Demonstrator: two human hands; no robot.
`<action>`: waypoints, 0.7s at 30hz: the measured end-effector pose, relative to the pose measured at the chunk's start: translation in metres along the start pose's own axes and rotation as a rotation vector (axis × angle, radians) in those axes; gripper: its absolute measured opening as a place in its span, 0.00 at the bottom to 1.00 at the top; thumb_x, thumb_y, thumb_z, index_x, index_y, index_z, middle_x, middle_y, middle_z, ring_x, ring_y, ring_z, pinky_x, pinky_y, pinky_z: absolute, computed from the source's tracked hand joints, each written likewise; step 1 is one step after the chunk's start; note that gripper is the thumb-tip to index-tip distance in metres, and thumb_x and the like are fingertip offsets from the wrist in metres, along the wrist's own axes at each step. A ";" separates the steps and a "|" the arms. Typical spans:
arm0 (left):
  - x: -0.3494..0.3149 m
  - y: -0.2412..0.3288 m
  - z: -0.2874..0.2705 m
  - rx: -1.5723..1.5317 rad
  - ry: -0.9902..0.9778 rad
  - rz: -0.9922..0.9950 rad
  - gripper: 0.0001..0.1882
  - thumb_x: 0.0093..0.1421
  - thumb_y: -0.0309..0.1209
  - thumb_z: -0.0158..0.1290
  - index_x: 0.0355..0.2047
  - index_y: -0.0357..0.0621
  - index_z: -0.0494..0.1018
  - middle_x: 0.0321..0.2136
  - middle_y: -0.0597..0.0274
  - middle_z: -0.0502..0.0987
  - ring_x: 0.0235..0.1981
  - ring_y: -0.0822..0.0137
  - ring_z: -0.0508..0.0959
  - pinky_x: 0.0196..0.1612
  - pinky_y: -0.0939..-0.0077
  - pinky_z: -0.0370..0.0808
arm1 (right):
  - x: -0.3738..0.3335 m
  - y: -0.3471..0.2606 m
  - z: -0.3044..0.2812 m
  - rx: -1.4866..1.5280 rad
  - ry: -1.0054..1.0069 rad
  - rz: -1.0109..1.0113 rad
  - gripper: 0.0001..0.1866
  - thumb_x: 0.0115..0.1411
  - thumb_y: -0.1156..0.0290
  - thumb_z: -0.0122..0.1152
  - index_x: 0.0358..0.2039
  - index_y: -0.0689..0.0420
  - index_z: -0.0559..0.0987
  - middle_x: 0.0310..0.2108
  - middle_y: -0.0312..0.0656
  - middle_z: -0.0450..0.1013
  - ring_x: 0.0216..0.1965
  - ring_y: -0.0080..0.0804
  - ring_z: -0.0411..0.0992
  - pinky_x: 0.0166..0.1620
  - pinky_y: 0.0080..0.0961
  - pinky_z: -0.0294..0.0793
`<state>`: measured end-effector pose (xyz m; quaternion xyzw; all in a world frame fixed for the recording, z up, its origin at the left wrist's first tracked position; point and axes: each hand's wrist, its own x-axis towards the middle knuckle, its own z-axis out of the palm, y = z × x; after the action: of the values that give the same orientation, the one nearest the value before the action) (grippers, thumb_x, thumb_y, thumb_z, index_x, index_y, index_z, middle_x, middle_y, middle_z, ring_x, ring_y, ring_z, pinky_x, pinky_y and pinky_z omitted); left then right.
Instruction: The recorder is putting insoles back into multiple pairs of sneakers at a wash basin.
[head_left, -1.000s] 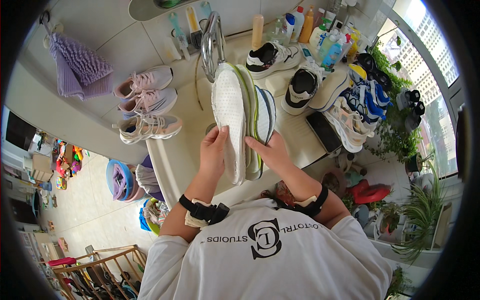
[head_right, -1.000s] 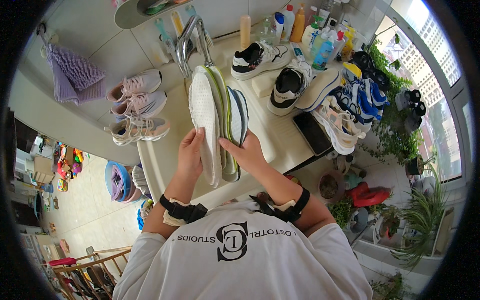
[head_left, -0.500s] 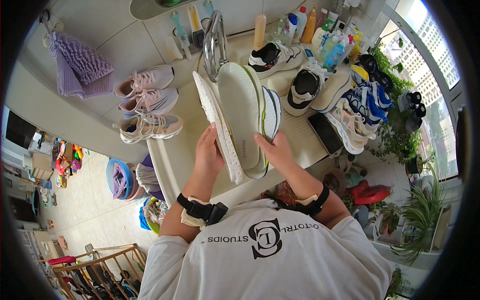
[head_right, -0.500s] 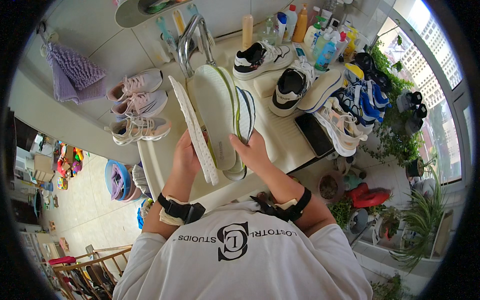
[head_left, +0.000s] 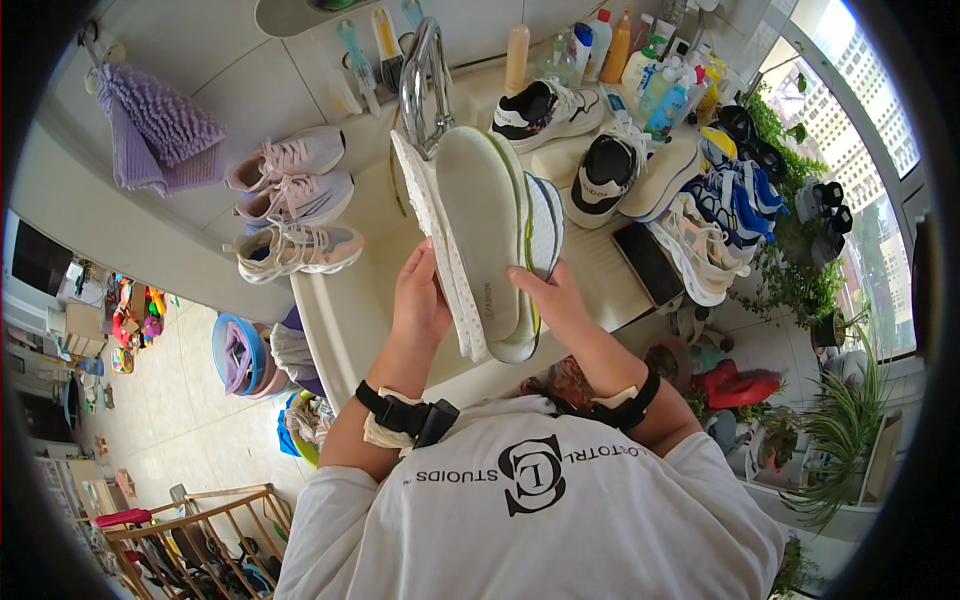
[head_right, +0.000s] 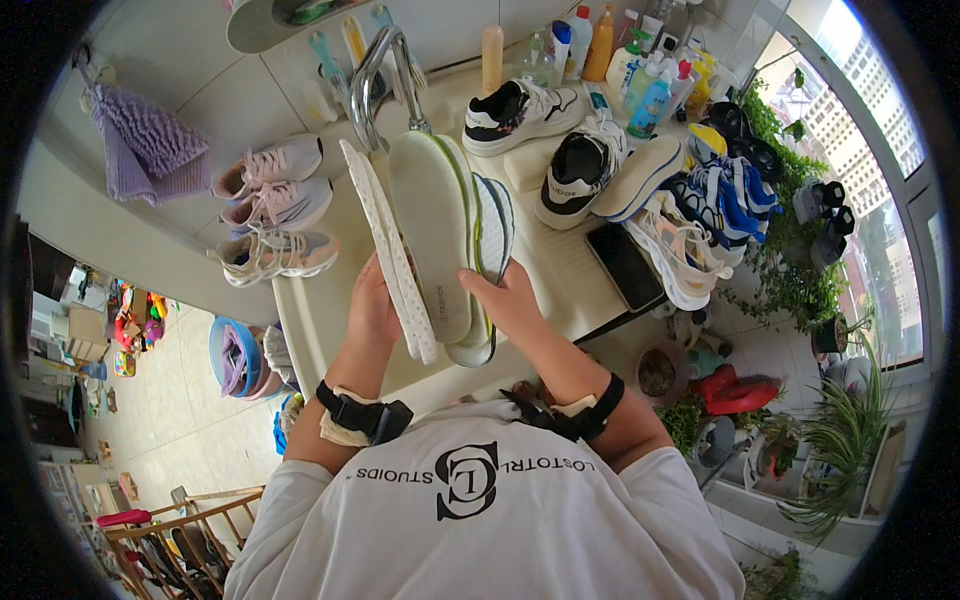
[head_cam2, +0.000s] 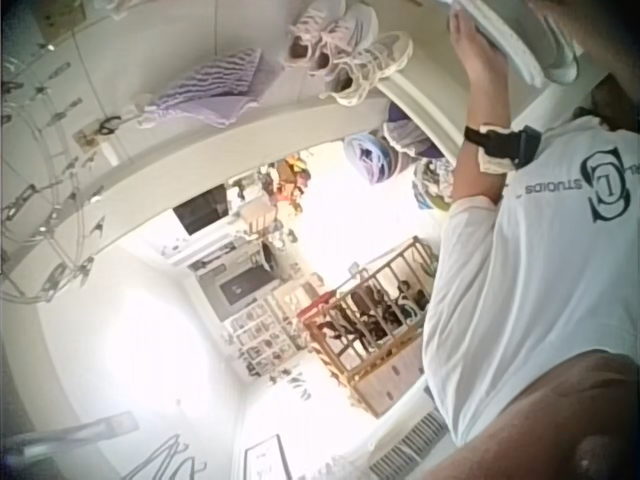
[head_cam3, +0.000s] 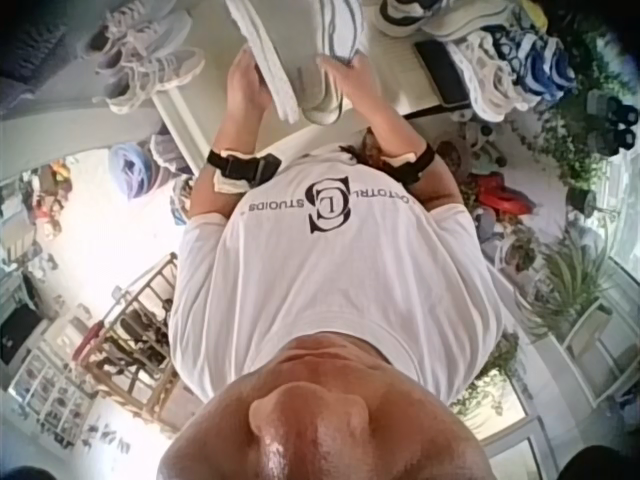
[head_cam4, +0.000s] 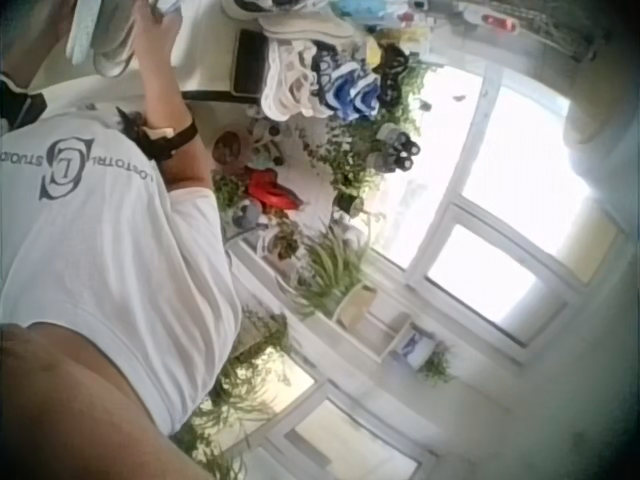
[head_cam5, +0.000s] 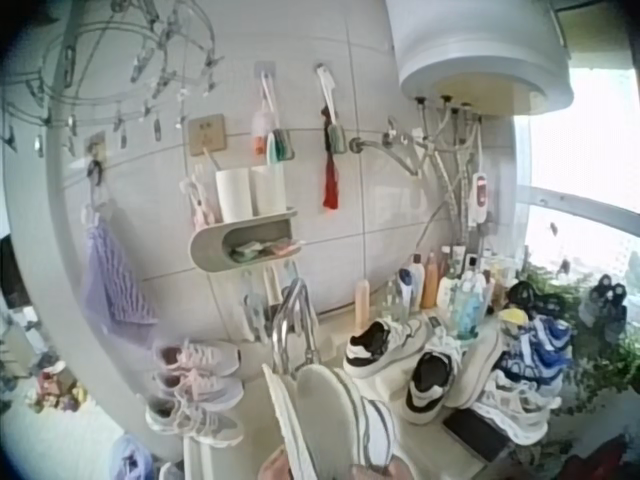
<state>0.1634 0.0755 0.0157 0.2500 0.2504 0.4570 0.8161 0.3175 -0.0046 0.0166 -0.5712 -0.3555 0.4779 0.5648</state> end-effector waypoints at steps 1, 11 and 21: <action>0.000 0.000 0.002 0.000 0.002 0.000 0.13 0.63 0.32 0.38 0.41 0.36 0.65 0.35 0.58 0.73 0.34 0.68 0.75 0.40 0.72 0.74 | 0.000 -0.002 -0.001 0.000 -0.001 0.002 0.17 0.51 0.71 0.57 0.40 0.65 0.71 0.33 0.42 0.73 0.33 0.25 0.71 0.36 0.24 0.70; 0.006 -0.007 -0.001 0.037 0.011 -0.037 0.12 0.63 0.31 0.37 0.42 0.36 0.65 0.35 0.58 0.73 0.34 0.66 0.75 0.38 0.71 0.74 | 0.009 -0.003 -0.008 0.602 -0.213 0.355 0.20 0.49 0.76 0.56 0.44 0.66 0.68 0.37 0.46 0.70 0.37 0.35 0.71 0.41 0.32 0.73; -0.007 0.003 -0.014 0.177 0.154 -0.025 0.10 0.58 0.28 0.46 0.40 0.40 0.64 0.32 0.62 0.73 0.33 0.69 0.74 0.36 0.74 0.73 | 0.009 0.004 -0.021 0.423 -0.093 0.243 0.18 0.51 0.76 0.53 0.44 0.65 0.69 0.38 0.43 0.71 0.36 0.30 0.71 0.41 0.28 0.71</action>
<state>0.1497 0.0728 0.0084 0.2818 0.3549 0.4409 0.7747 0.3393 -0.0028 0.0091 -0.4561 -0.2018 0.6321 0.5931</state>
